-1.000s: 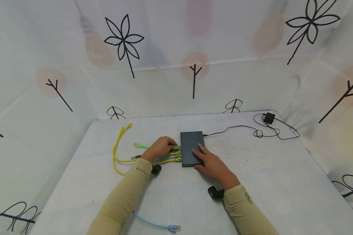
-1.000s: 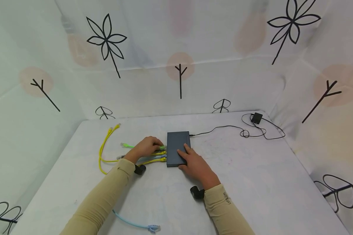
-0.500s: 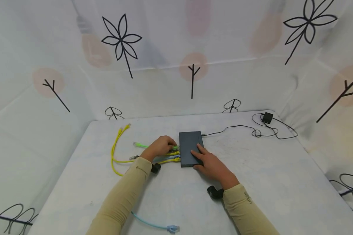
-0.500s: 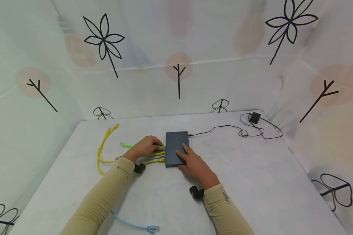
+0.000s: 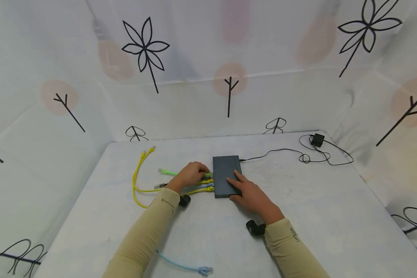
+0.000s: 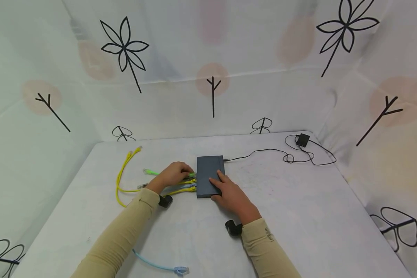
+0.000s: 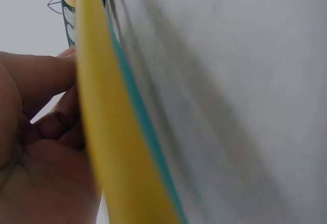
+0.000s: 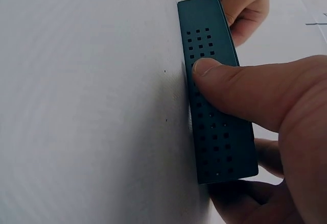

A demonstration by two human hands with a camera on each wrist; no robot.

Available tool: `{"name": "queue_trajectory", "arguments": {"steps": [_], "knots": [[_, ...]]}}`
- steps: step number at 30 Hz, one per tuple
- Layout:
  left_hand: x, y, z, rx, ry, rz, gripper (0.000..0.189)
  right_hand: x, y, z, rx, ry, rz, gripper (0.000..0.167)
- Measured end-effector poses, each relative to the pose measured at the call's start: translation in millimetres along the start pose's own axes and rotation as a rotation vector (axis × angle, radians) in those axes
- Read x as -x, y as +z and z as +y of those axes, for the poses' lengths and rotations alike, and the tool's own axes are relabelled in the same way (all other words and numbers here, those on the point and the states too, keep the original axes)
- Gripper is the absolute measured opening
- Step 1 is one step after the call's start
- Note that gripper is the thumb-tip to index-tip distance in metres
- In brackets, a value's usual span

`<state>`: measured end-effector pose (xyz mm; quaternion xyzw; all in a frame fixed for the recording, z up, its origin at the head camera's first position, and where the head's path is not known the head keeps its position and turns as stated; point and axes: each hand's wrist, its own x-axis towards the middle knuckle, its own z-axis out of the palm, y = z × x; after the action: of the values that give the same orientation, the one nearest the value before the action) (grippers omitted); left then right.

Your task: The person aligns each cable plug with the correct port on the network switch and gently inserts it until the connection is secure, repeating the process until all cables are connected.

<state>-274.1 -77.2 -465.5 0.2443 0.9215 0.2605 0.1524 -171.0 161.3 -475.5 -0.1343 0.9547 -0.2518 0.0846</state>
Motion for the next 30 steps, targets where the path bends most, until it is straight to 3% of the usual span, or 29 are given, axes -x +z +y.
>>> {"name": "queue_trajectory", "arguments": {"steps": [9,15,20,30], "knots": [[7.6,2.3,2.4,-0.079,0.044,0.023,0.029,1.9,1,5,-0.026,-0.016,0.003,0.064],[16.4,-4.7,1.0,-0.126,0.064,0.069,0.029,1.6,-1,6,-0.011,-0.018,0.005,0.064],[19.5,-10.6,-1.5,-0.146,0.075,0.068,0.029,1.3,-5,8,-0.023,-0.018,0.023,0.063],[33.9,-20.7,-18.4,-0.16,-0.033,0.047,0.021,1.8,-4,9,-0.027,-0.034,0.01,0.065]]}}
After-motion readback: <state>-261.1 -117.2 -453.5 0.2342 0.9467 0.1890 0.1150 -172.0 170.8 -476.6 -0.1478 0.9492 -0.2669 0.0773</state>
